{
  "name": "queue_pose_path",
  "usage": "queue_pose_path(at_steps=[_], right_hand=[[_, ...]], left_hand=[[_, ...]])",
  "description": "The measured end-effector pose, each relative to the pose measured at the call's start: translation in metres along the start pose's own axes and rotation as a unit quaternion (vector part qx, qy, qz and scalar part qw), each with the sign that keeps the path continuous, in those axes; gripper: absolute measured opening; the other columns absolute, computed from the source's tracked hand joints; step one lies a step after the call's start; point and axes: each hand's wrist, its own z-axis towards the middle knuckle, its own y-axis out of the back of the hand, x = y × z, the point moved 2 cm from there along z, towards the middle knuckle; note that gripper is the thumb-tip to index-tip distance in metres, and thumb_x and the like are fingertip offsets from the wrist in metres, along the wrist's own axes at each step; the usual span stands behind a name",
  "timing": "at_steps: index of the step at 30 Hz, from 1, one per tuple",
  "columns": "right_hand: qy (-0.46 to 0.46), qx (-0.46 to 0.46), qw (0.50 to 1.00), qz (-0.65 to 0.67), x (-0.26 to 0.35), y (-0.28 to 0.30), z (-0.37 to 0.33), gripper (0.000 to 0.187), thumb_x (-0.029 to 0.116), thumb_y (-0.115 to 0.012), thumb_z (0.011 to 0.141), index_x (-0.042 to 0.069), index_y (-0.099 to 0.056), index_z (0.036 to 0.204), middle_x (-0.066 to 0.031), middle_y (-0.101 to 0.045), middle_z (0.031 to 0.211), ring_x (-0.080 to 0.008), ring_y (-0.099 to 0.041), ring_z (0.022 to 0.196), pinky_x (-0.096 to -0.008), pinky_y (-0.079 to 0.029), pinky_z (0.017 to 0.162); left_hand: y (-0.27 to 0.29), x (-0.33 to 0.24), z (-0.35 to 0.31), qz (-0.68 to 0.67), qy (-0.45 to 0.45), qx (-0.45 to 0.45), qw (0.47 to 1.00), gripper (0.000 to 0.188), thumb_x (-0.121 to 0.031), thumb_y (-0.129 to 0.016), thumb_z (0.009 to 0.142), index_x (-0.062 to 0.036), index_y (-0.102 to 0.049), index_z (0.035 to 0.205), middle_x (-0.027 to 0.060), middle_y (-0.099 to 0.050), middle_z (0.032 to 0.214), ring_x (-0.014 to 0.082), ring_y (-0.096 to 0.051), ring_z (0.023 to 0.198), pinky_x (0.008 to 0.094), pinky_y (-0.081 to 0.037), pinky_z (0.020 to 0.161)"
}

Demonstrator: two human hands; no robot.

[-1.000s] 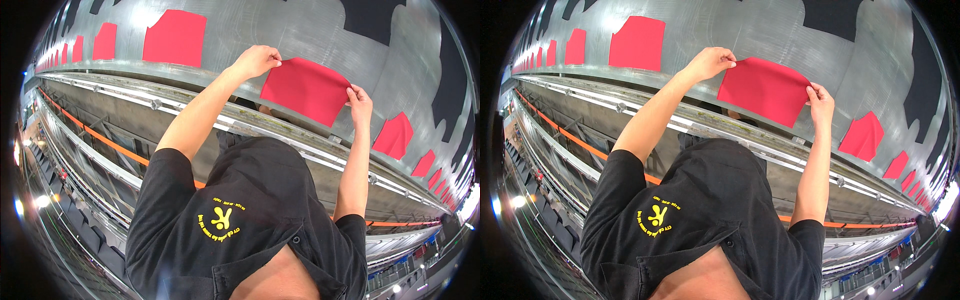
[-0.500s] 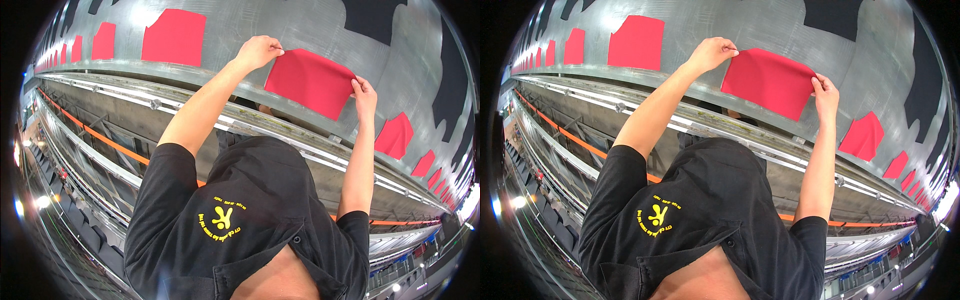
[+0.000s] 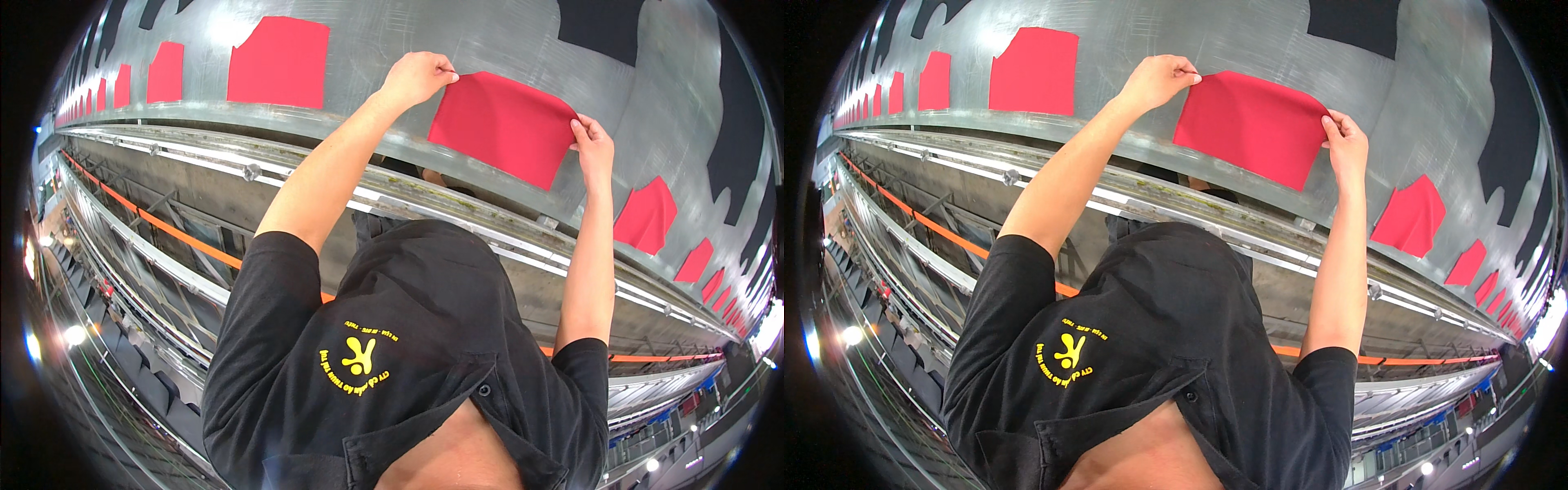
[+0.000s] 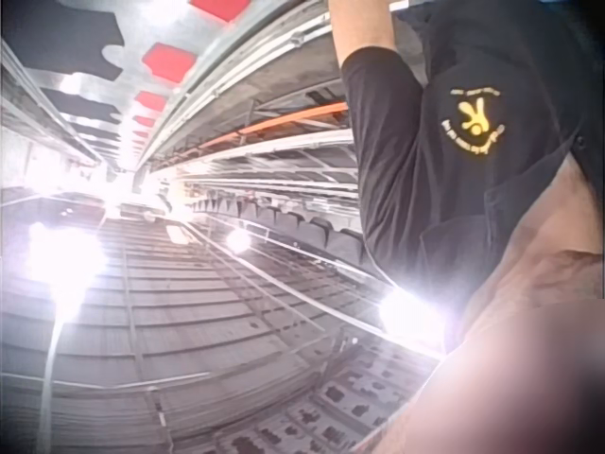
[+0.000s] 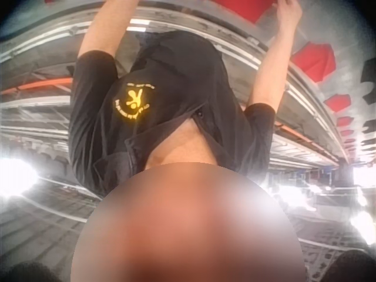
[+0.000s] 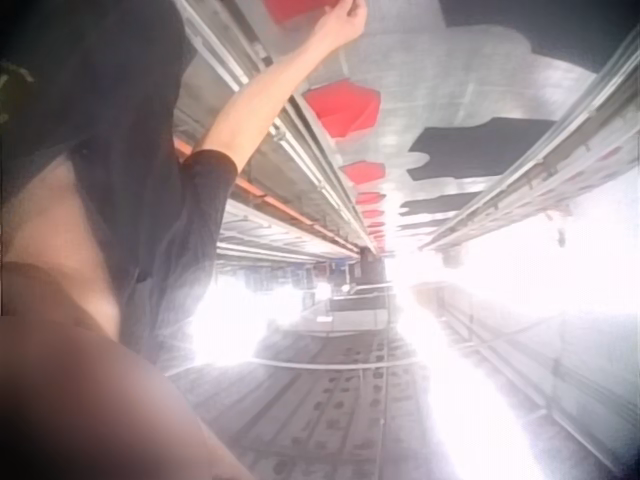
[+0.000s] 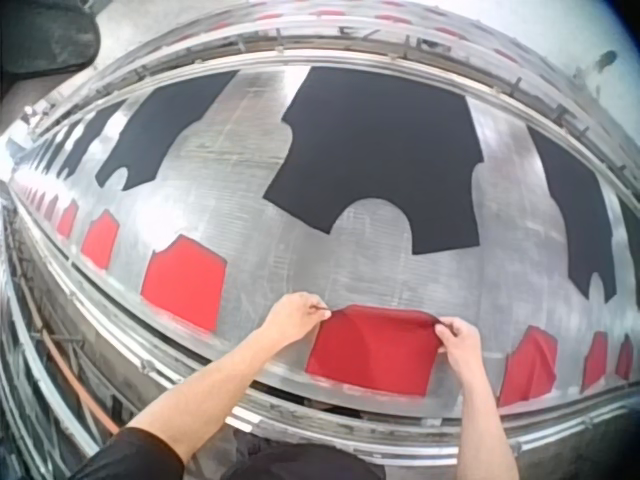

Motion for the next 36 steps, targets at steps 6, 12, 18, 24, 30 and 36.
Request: queue_pose_path(at_steps=[6, 12, 18, 24, 30, 36], right_hand=[[0.009, -0.008, 1.000, -0.011, 0.002, -0.001, 0.006, 0.025, 0.020, -0.069, 0.101, 0.004, -0.075, 0.119, 0.0003, -0.074, 0.097, -0.0073, -0.067, 0.085, -0.0264, -0.056, 0.070], [0.008, -0.002, 1.000, 0.001, -0.004, -0.001, 0.012, 0.025, 0.020, -0.070, 0.100, 0.004, -0.075, 0.119, 0.0001, -0.075, 0.097, -0.0071, -0.067, 0.084, -0.0257, -0.055, 0.069], [0.002, -0.006, 1.000, 0.004, -0.005, -0.002, 0.015, 0.025, 0.020, -0.070, 0.100, 0.004, -0.076, 0.118, 0.0000, -0.075, 0.096, -0.0066, -0.066, 0.082, -0.0248, -0.054, 0.068], [-0.015, 0.006, 1.000, 0.003, -0.003, -0.002, 0.015, 0.027, 0.021, -0.070, 0.102, 0.004, -0.073, 0.122, 0.0024, -0.074, 0.098, -0.0052, -0.066, 0.081, -0.0235, -0.053, 0.070], [-0.015, 0.000, 1.000, -0.006, -0.005, -0.002, 0.017, 0.027, 0.023, -0.071, 0.101, 0.006, -0.074, 0.122, 0.0029, -0.074, 0.097, -0.0045, -0.065, 0.079, -0.0232, -0.052, 0.070], [-0.010, -0.007, 1.000, -0.003, -0.005, -0.003, 0.016, 0.025, 0.024, -0.071, 0.100, 0.006, -0.076, 0.118, 0.0015, -0.075, 0.092, -0.0057, -0.066, 0.078, -0.0242, -0.053, 0.066]], left_hand=[[0.004, 0.000, 0.000, -0.016, 0.018, -0.006, 1.000, 0.033, -0.036, -0.073, 0.094, -0.0068, -0.077, 0.110, 0.0122, -0.077, 0.101, 0.0258, -0.073, 0.097, 0.0377, -0.057, 0.088], [0.003, 0.000, 0.002, -0.025, 0.024, -0.011, 0.999, 0.036, -0.036, -0.075, 0.094, -0.0045, -0.077, 0.110, 0.0131, -0.077, 0.101, 0.0238, -0.073, 0.097, 0.0365, -0.057, 0.088], [0.004, -0.002, 0.001, -0.035, 0.051, -0.011, 0.998, 0.038, -0.039, -0.075, 0.094, -0.0055, -0.077, 0.111, 0.0124, -0.077, 0.102, 0.0236, -0.073, 0.098, 0.0367, -0.057, 0.089], [0.004, -0.001, 0.002, -0.024, 0.048, -0.011, 0.998, 0.038, -0.040, -0.075, 0.093, -0.0061, -0.078, 0.110, 0.0122, -0.078, 0.101, 0.0246, -0.074, 0.098, 0.0371, -0.057, 0.089], [0.003, 0.001, 0.003, -0.026, 0.043, -0.014, 0.999, 0.038, -0.040, -0.075, 0.092, -0.0055, -0.078, 0.109, 0.0126, -0.078, 0.101, 0.0244, -0.074, 0.098, 0.0370, -0.057, 0.089], [0.004, 0.000, 0.003, -0.027, 0.046, -0.010, 0.999, 0.038, -0.040, -0.076, 0.092, -0.0060, -0.078, 0.109, 0.0126, -0.078, 0.101, 0.0242, -0.074, 0.098, 0.0367, -0.057, 0.089]])
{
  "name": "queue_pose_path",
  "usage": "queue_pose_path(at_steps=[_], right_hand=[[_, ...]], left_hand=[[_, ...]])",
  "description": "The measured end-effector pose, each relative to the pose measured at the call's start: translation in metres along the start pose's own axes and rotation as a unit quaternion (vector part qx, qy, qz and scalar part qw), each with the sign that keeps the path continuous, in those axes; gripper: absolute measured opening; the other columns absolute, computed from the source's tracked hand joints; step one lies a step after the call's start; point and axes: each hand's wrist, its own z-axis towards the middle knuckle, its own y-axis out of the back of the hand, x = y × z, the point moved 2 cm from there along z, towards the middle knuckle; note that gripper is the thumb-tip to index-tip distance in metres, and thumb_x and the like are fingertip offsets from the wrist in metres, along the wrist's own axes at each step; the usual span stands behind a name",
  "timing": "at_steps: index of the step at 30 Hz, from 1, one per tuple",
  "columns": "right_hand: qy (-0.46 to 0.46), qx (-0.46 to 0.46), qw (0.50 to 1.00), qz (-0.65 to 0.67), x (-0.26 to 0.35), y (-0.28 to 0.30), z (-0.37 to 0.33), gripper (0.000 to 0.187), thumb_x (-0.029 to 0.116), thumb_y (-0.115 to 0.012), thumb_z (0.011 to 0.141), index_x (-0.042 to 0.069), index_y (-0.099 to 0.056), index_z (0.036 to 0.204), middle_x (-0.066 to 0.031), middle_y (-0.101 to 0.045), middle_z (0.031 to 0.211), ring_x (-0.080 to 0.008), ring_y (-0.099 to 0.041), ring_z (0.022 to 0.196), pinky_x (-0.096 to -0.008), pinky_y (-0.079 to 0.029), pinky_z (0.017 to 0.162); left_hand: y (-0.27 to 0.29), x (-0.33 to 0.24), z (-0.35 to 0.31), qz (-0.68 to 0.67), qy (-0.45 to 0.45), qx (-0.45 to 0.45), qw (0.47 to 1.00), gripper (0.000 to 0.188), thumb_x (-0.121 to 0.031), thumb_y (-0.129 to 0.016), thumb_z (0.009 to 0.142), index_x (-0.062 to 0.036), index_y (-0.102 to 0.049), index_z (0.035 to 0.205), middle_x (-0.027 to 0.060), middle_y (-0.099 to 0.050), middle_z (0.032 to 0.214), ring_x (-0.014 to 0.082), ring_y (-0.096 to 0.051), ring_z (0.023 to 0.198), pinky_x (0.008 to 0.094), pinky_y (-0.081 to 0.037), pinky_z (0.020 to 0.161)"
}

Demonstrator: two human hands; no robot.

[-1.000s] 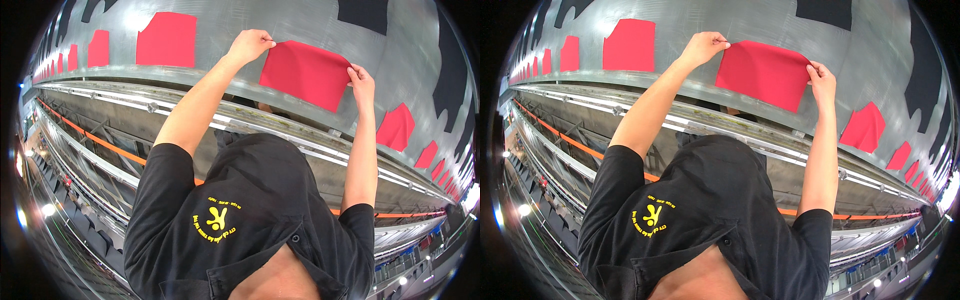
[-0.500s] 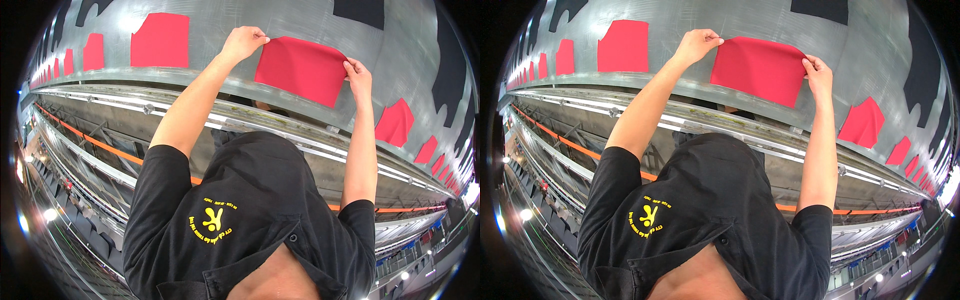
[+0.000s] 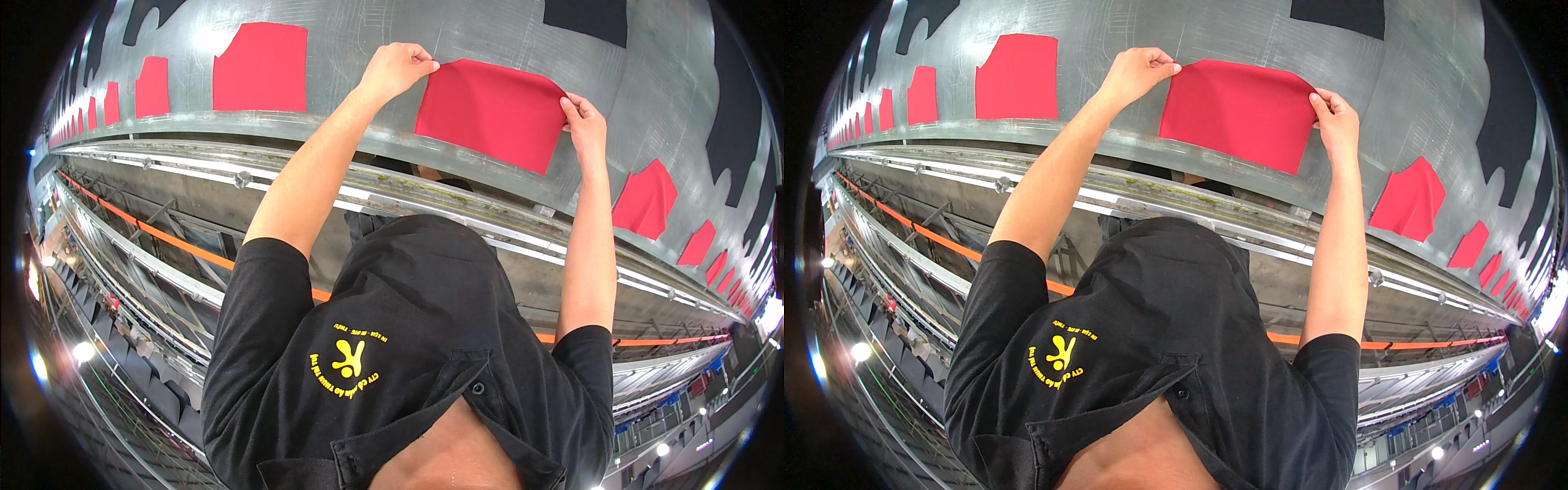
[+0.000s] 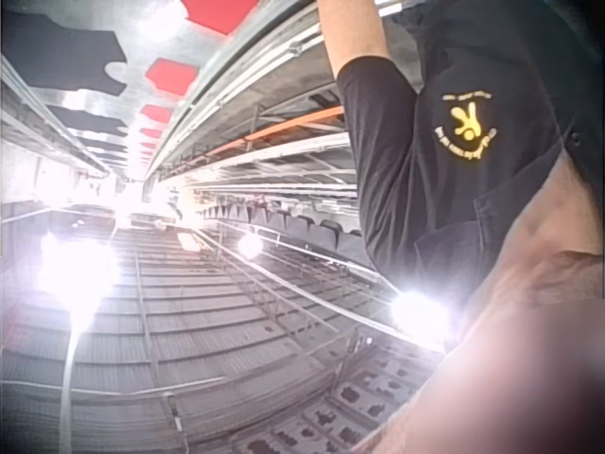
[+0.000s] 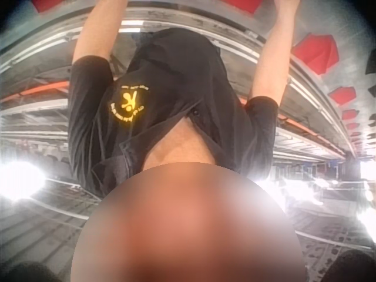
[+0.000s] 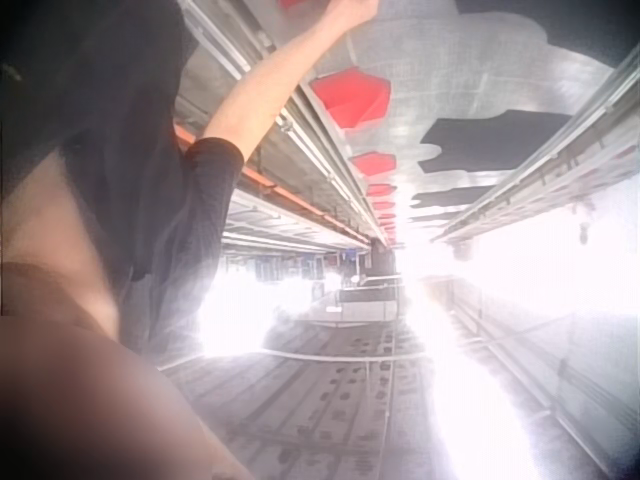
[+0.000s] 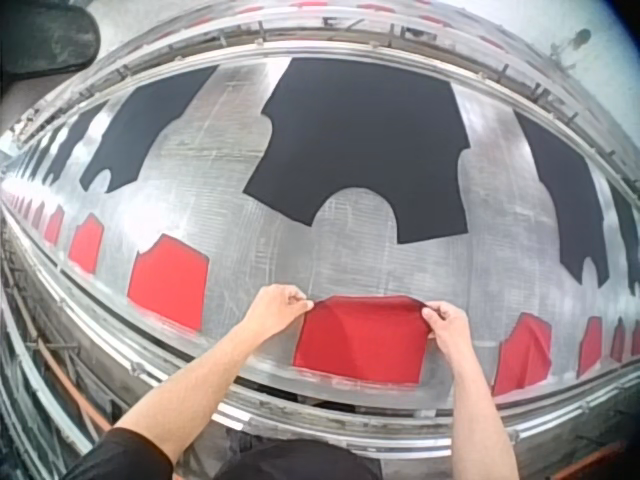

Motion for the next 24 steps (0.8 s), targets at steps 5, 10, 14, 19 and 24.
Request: queue_pose_path(at_steps=[5, 10, 14, 19, 24], right_hand=[[-0.003, -0.006, 1.000, -0.004, 0.000, -0.001, -0.001, 0.026, 0.025, -0.072, 0.100, 0.006, -0.076, 0.117, 0.0019, -0.074, 0.091, -0.0054, -0.065, 0.076, -0.0241, -0.053, 0.067], [-0.006, -0.008, 1.000, -0.003, 0.001, -0.003, -0.001, 0.027, 0.026, -0.072, 0.100, 0.005, -0.076, 0.117, 0.0009, -0.074, 0.092, -0.0056, -0.065, 0.078, -0.0241, -0.053, 0.068], [-0.002, -0.016, 1.000, -0.015, 0.001, -0.003, -0.003, 0.030, 0.028, -0.073, 0.099, 0.003, -0.076, 0.117, 0.0001, -0.074, 0.093, -0.0066, -0.065, 0.080, -0.0248, -0.052, 0.069], [0.023, -0.037, 0.997, -0.064, 0.000, -0.006, -0.007, 0.033, 0.028, -0.074, 0.098, 0.001, -0.075, 0.116, -0.0017, -0.075, 0.095, -0.0102, -0.068, 0.083, -0.0277, -0.054, 0.075], [0.044, -0.061, 0.993, -0.091, 0.011, -0.009, -0.018, 0.029, 0.025, -0.073, 0.098, 0.002, -0.075, 0.116, -0.0061, -0.078, 0.098, -0.0112, -0.070, 0.089, -0.0282, -0.054, 0.082]], left_hand=[[0.000, 0.000, 0.000, 0.000, 0.002, 0.000, 1.000, 0.038, -0.040, -0.076, 0.091, -0.0060, -0.078, 0.108, 0.0121, -0.078, 0.101, 0.0236, -0.074, 0.098, 0.0364, -0.057, 0.089], [-0.001, 0.000, -0.003, 0.021, -0.005, -0.012, 1.000, 0.040, -0.040, -0.077, 0.091, -0.0063, -0.076, 0.112, 0.0107, -0.077, 0.100, 0.0224, -0.074, 0.096, 0.0363, -0.057, 0.087], [-0.006, -0.015, -0.015, 0.128, -0.047, -0.056, 0.989, 0.042, -0.037, -0.073, 0.095, -0.0085, -0.068, 0.125, 0.0103, -0.074, 0.114, 0.0241, -0.070, 0.107, 0.0376, -0.056, 0.090], [-0.066, -0.026, -0.056, 0.233, -0.332, -0.127, 0.905, 0.062, -0.048, -0.060, 0.101, -0.0066, -0.053, 0.147, 0.0147, -0.051, 0.153, 0.0318, -0.048, 0.142, 0.0463, -0.040, 0.117], [-0.098, -0.003, -0.071, 0.339, -0.289, -0.069, 0.893, 0.087, -0.068, -0.040, 0.102, -0.0067, -0.032, 0.162, 0.0159, -0.027, 0.170, 0.0321, -0.020, 0.159, 0.0501, -0.012, 0.130]])
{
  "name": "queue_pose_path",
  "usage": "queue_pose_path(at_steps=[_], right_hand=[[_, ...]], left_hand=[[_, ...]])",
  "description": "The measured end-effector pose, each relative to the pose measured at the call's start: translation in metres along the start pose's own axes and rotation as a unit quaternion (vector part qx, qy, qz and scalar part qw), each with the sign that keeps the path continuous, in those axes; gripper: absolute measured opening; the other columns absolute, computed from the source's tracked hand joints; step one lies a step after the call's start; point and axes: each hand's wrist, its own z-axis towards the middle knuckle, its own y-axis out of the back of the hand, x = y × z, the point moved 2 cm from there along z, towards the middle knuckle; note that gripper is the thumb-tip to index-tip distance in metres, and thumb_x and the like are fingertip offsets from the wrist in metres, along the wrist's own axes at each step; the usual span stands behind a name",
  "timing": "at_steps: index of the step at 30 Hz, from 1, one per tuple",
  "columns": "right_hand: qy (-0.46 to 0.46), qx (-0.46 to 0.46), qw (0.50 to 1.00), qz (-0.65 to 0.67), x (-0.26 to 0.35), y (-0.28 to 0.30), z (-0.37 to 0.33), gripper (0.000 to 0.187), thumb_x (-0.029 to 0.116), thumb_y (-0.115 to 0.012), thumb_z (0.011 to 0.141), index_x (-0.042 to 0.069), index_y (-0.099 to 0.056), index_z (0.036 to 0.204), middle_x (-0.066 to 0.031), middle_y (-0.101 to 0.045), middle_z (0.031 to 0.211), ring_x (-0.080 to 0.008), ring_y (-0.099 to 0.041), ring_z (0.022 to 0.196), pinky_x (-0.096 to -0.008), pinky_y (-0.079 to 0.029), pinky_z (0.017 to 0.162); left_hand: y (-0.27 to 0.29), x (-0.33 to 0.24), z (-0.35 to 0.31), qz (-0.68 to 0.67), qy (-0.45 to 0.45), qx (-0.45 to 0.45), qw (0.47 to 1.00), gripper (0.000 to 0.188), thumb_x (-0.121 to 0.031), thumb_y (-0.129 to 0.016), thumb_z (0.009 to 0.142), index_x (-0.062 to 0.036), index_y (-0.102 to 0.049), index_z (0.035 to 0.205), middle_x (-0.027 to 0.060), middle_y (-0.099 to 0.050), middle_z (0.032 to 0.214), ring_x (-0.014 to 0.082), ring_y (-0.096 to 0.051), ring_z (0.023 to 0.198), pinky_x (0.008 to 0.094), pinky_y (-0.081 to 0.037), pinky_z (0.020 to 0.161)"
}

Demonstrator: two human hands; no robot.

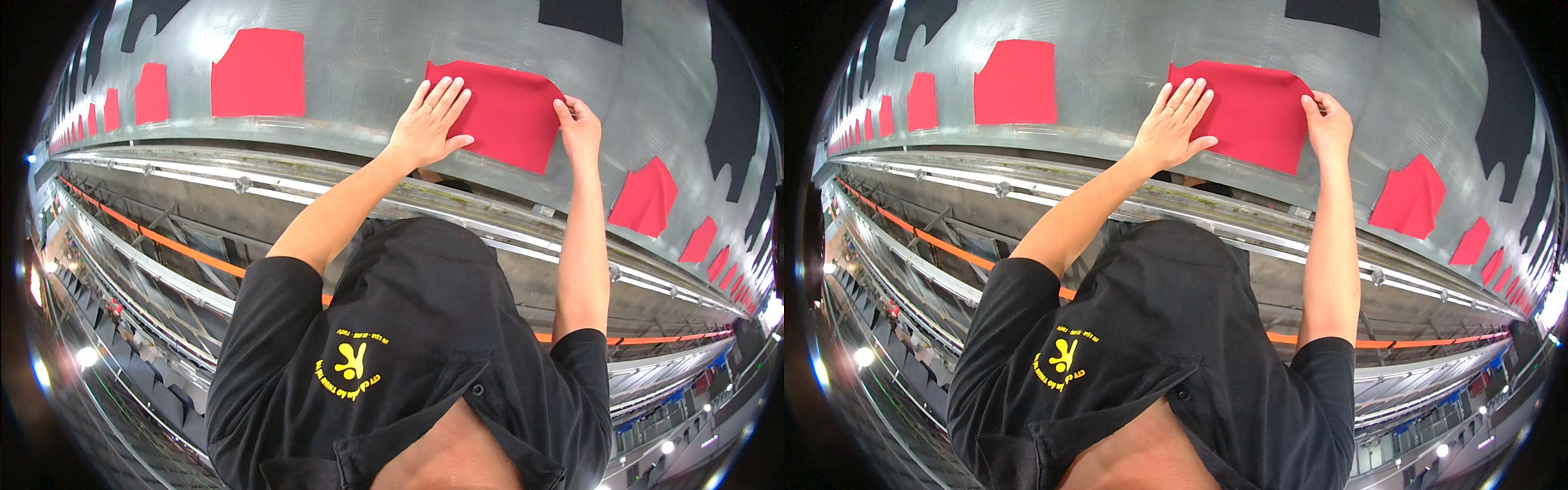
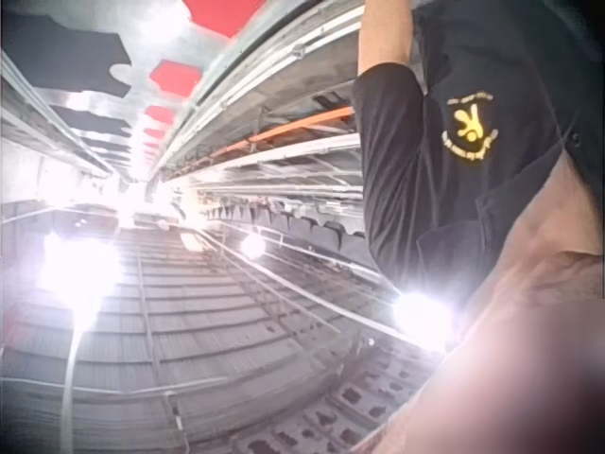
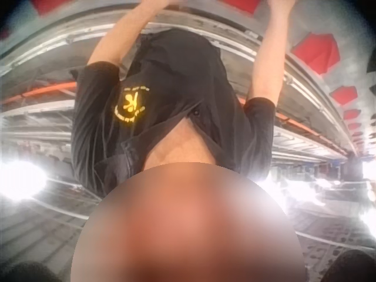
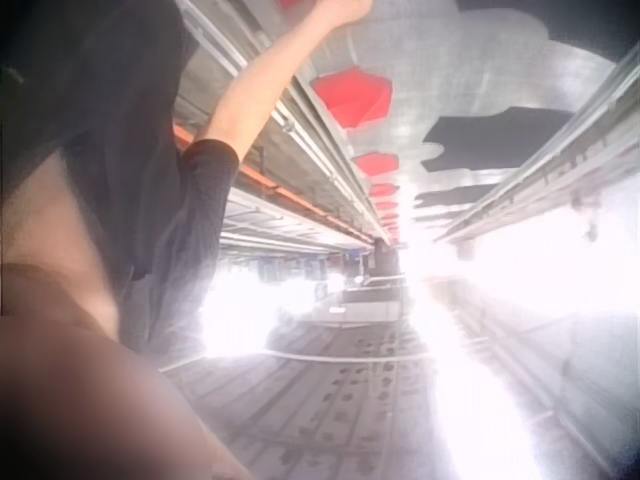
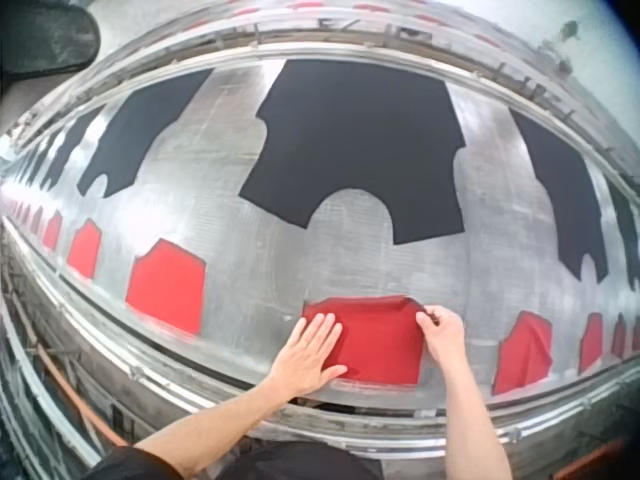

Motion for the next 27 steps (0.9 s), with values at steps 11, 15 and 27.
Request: queue_pose_path(at_steps=[11, 15, 27], right_hand=[[0.128, 0.033, 0.989, -0.059, 0.007, 0.021, -0.089, 0.022, 0.008, -0.069, 0.095, 0.008, -0.074, 0.117, -0.0120, -0.068, 0.129, -0.0262, -0.067, 0.117, -0.0365, -0.052, 0.101], [0.027, -0.049, 0.998, -0.028, -0.017, 0.028, -0.108, 0.030, 0.014, -0.070, 0.098, 0.005, -0.069, 0.127, -0.0108, -0.068, 0.127, -0.0227, -0.066, 0.117, -0.0361, -0.051, 0.103], [0.238, -0.088, 0.927, -0.275, 0.006, -0.071, -0.069, 0.070, 0.048, -0.058, 0.101, 0.013, -0.042, 0.158, -0.0199, -0.030, 0.168, -0.0346, -0.029, 0.156, -0.0593, -0.018, 0.126]], left_hand=[[0.004, -0.029, 0.050, -0.027, -0.142, 0.079, 0.986, 0.084, -0.072, -0.033, 0.101, -0.0125, -0.037, 0.161, 0.0174, -0.045, 0.159, 0.0341, -0.035, 0.152, 0.0491, -0.022, 0.127], [0.000, -0.019, 0.096, 0.031, -0.097, -0.039, 0.994, 0.082, -0.072, -0.031, 0.103, -0.0173, -0.031, 0.164, 0.0161, -0.029, 0.168, 0.0333, -0.023, 0.157, 0.0509, -0.015, 0.129], [-0.002, -0.006, 0.020, -0.030, 0.023, -0.042, 0.998, 0.077, -0.062, -0.051, 0.100, -0.0159, -0.039, 0.161, 0.0169, -0.032, 0.167, 0.0342, -0.026, 0.156, 0.0540, -0.017, 0.127]])
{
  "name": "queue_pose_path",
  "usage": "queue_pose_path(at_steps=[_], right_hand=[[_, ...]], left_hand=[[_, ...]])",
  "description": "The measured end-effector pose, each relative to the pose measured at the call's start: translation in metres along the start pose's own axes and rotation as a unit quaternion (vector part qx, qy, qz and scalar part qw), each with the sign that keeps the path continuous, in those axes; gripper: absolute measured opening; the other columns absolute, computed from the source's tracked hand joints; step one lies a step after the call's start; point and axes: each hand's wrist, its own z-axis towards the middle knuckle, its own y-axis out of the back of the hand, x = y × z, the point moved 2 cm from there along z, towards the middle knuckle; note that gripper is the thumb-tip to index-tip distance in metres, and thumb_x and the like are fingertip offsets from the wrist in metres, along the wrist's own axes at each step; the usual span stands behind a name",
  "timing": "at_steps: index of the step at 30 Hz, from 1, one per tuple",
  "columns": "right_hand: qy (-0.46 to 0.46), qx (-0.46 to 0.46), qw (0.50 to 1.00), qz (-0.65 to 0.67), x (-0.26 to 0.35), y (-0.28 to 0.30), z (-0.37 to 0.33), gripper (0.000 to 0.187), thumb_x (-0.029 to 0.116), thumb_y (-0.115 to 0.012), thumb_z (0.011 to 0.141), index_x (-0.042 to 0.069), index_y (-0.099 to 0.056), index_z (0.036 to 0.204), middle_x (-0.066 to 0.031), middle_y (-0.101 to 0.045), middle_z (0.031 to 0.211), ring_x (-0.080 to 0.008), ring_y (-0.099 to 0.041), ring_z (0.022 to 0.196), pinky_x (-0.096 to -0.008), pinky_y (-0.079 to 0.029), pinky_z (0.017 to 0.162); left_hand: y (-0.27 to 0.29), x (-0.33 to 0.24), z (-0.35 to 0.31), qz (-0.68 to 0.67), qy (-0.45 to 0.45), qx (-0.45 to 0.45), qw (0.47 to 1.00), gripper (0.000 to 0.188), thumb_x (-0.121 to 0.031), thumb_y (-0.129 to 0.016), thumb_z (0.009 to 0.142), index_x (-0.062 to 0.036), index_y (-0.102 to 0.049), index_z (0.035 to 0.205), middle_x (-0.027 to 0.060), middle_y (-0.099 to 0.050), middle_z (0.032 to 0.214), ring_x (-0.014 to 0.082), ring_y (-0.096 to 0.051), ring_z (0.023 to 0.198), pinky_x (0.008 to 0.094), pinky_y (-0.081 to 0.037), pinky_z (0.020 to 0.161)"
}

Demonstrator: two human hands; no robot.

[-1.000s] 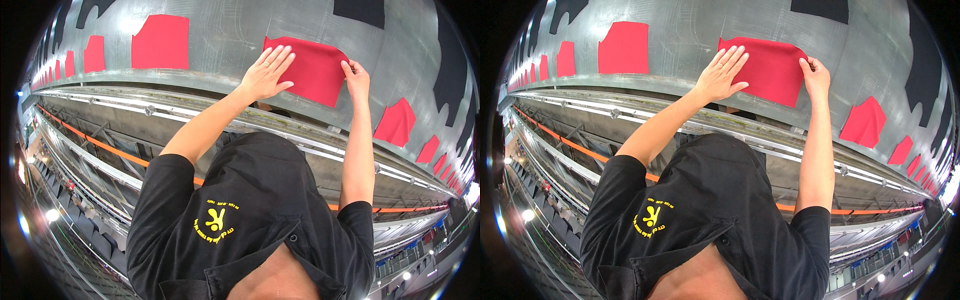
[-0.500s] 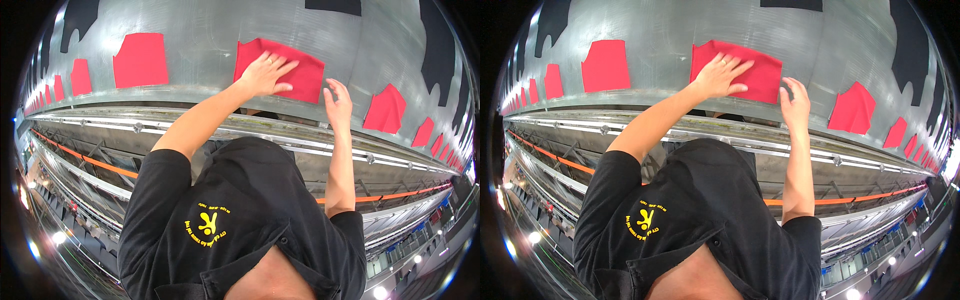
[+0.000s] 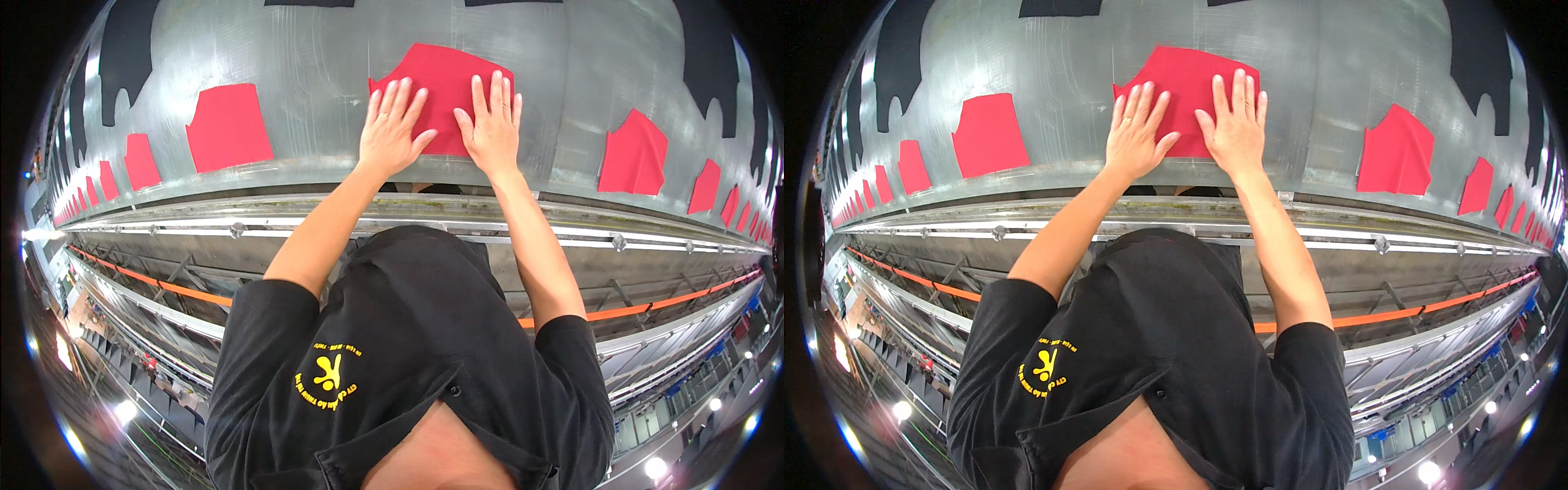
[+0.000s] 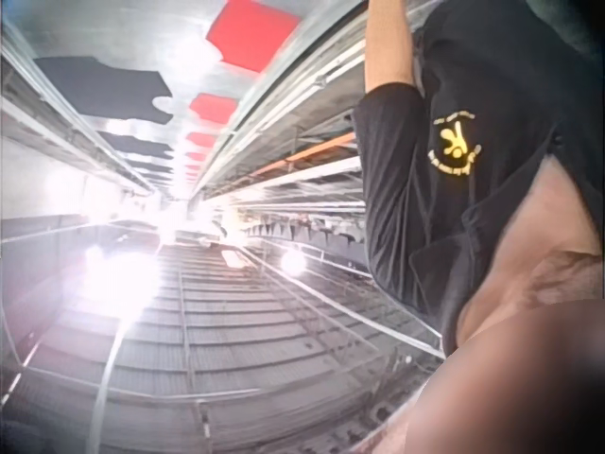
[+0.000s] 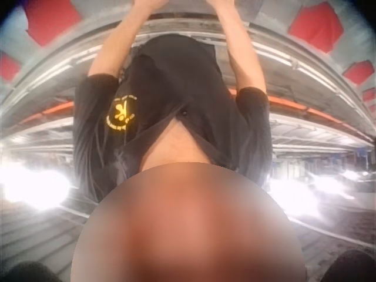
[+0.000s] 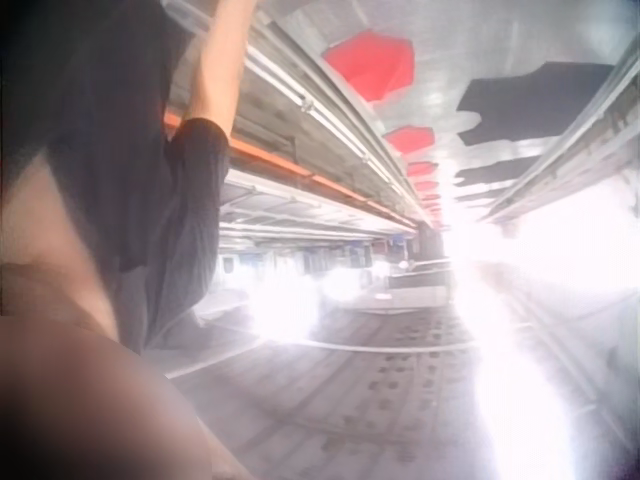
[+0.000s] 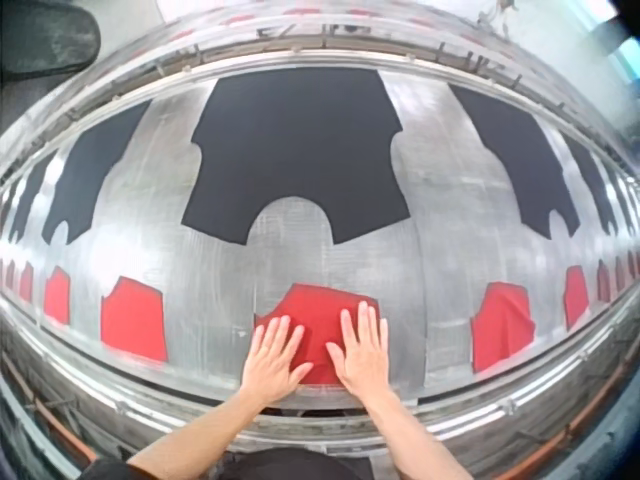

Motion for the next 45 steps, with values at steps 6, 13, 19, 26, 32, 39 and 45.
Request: queue_pose_path(at_steps=[6, 13, 19, 26, 32, 39, 45], right_hand=[[-0.023, 0.025, 0.996, -0.077, -0.016, 0.001, -0.001, 0.076, 0.049, -0.057, 0.098, 0.013, -0.037, 0.161, -0.0169, -0.028, 0.170, -0.0351, -0.026, 0.157, -0.0616, -0.016, 0.126], [-0.019, 0.089, 0.993, -0.078, -0.005, -0.006, 0.010, 0.077, 0.054, -0.053, 0.100, 0.013, -0.033, 0.163, -0.0162, -0.023, 0.172, -0.0329, -0.018, 0.160, -0.0578, -0.012, 0.128], [-0.108, 0.112, 0.988, -0.006, 0.011, 0.030, -0.019, 0.075, 0.045, -0.061, 0.099, 0.004, -0.038, 0.157, -0.0266, -0.034, 0.163, -0.0381, -0.029, 0.154, -0.0559, -0.021, 0.126], [-0.081, 0.042, 0.983, 0.160, -0.044, 0.073, -0.115, 0.053, 0.035, -0.068, 0.096, 0.002, -0.061, 0.137, -0.0221, -0.061, 0.140, -0.0391, -0.056, 0.131, -0.0457, -0.045, 0.111], [-0.302, -0.136, 0.928, 0.169, -0.229, 0.162, -0.141, 0.047, 0.030, -0.070, 0.094, -0.002, -0.066, 0.128, -0.0249, -0.067, 0.128, -0.0404, -0.062, 0.123, -0.0457, -0.048, 0.107], [-0.318, -0.152, 0.935, 0.024, -0.442, 0.198, -0.150, 0.066, 0.041, -0.075, 0.090, -0.004, -0.060, 0.135, -0.0294, -0.059, 0.135, -0.0453, -0.055, 0.128, -0.0507, -0.045, 0.109], [-0.276, -0.063, 0.955, 0.083, -0.461, 0.179, -0.133, 0.044, 0.028, -0.081, 0.084, 0.001, -0.067, 0.116, -0.0204, -0.067, 0.120, -0.0366, -0.064, 0.114, -0.0487, -0.051, 0.100]], left_hand=[[0.012, 0.016, -0.033, 0.018, 0.032, 0.000, 0.999, 0.086, -0.063, -0.054, 0.098, -0.0070, -0.037, 0.160, 0.0239, -0.029, 0.167, 0.0405, -0.025, 0.155, 0.0588, -0.017, 0.126], [0.014, 0.022, -0.043, 0.017, 0.044, 0.002, 0.999, 0.095, -0.064, -0.055, 0.097, 0.0001, -0.027, 0.162, 0.0282, -0.020, 0.169, 0.0423, -0.018, 0.157, 0.0568, -0.011, 0.128], [-0.003, 0.015, -0.033, 0.012, 0.026, -0.004, 1.000, 0.095, -0.066, -0.044, 0.101, 0.0020, -0.020, 0.164, 0.0267, -0.013, 0.171, 0.0386, -0.013, 0.160, 0.0527, -0.008, 0.129], [0.009, 0.015, -0.033, 0.008, 0.052, 0.038, 0.998, 0.094, -0.067, -0.041, 0.103, 0.0008, -0.019, 0.164, 0.0232, -0.013, 0.172, 0.0357, -0.012, 0.161, 0.0519, -0.007, 0.129], [0.002, 0.012, -0.033, 0.049, 0.097, 0.036, 0.993, 0.094, -0.067, -0.039, 0.103, 0.0008, -0.019, 0.164, 0.0242, -0.013, 0.172, 0.0366, -0.011, 0.161, 0.0526, -0.007, 0.129], [-0.028, -0.039, -0.018, 0.088, 0.359, 0.007, 0.929, 0.096, -0.071, -0.031, 0.104, 0.0019, -0.016, 0.165, 0.0263, -0.010, 0.172, 0.0384, -0.008, 0.161, 0.0547, -0.008, 0.128], [-0.050, -0.137, -0.036, 0.064, 0.394, 0.025, 0.917, 0.097, -0.071, -0.033, 0.103, 0.0055, -0.021, 0.162, 0.0310, -0.011, 0.170, 0.0434, -0.009, 0.160, 0.0587, -0.010, 0.126]])
